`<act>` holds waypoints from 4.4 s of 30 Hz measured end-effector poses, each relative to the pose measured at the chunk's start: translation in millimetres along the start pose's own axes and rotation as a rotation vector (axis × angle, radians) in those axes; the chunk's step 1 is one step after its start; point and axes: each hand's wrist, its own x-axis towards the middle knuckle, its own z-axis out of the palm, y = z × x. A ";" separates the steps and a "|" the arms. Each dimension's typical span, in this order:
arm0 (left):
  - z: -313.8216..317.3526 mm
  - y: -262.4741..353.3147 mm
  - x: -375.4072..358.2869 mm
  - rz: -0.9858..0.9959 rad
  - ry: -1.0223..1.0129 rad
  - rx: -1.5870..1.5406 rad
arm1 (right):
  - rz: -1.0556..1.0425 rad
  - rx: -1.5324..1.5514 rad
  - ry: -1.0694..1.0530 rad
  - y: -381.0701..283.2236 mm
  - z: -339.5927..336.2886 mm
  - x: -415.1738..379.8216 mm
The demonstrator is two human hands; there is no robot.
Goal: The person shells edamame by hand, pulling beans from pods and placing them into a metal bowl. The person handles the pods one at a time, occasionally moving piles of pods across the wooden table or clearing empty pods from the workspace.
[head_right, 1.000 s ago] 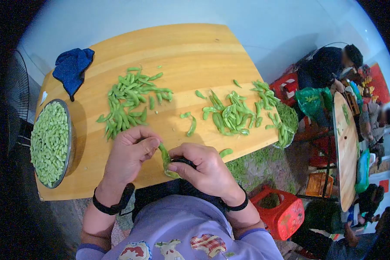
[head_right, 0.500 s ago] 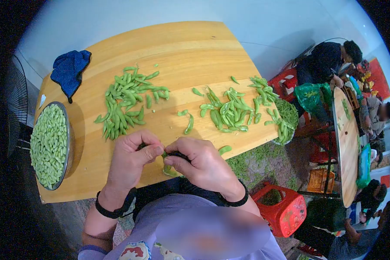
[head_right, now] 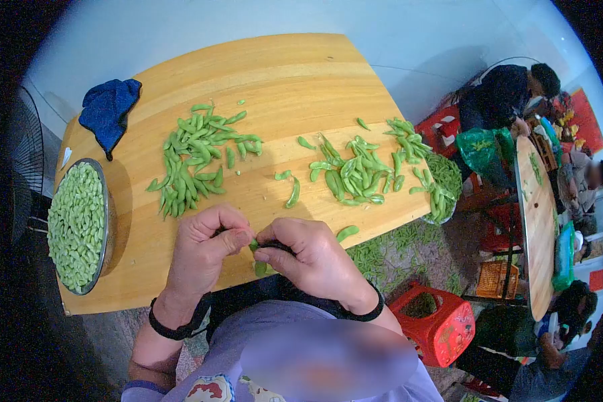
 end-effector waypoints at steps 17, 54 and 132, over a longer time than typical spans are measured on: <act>-2.0 -10.7 1.1 -0.247 -0.067 -0.200 | 0.157 -0.057 0.159 -10.8 16.5 -6.3; -12.3 19.0 82.2 -0.298 -0.132 -0.310 | 0.364 0.671 0.117 35.7 -23.7 2.8; 17.7 5.0 5.5 -0.013 -0.421 -0.310 | 0.187 0.950 -0.344 24.8 -22.9 -15.5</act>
